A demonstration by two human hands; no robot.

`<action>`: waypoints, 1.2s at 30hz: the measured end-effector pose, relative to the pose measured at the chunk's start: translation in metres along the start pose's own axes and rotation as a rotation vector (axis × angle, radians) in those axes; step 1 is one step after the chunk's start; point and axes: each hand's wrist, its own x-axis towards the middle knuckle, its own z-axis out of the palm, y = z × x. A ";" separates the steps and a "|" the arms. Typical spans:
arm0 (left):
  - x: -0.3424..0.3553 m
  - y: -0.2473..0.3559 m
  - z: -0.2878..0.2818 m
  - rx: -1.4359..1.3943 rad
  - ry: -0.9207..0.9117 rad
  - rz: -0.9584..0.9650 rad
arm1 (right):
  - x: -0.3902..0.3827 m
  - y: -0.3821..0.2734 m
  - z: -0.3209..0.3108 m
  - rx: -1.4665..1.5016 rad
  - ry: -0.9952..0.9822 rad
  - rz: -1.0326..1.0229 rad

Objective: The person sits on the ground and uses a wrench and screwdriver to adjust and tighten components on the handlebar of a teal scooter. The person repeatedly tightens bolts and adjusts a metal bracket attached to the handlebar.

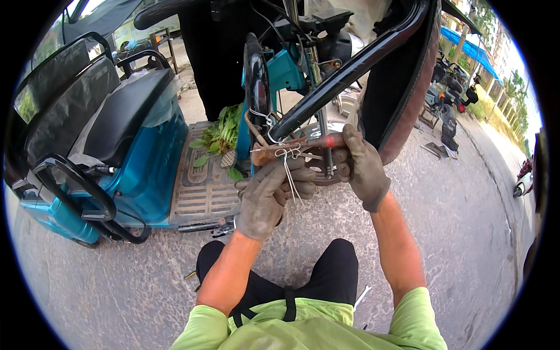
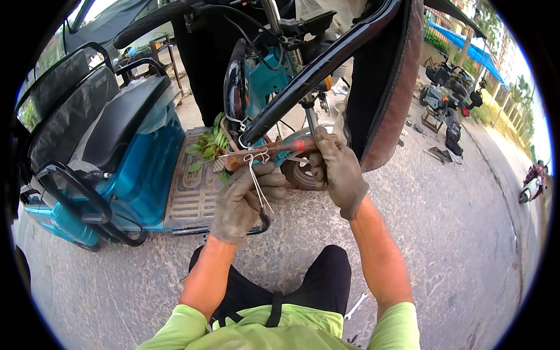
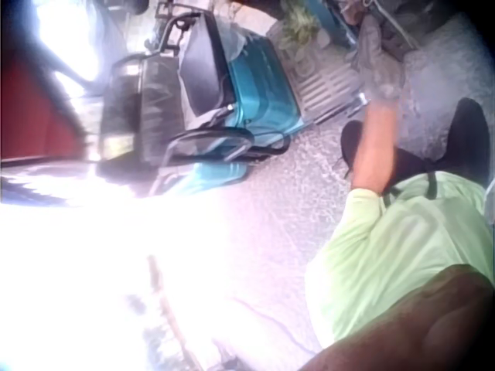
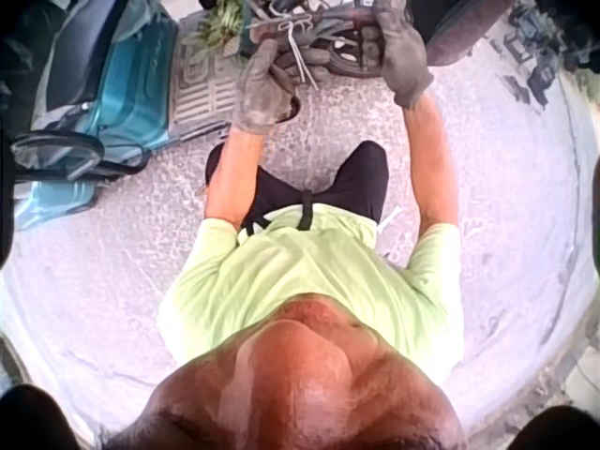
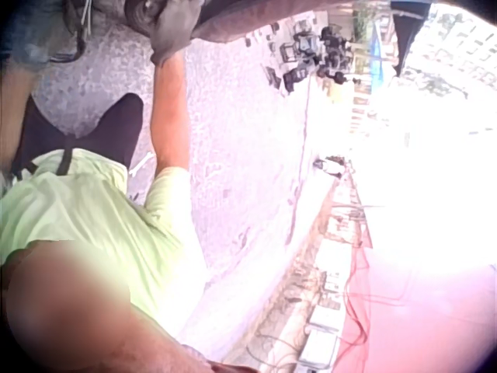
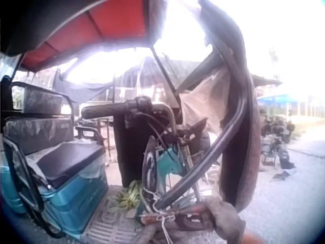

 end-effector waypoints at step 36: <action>-0.027 -0.125 -0.027 -0.222 0.281 0.092 | -0.017 -0.055 0.208 -1.681 -0.623 -0.965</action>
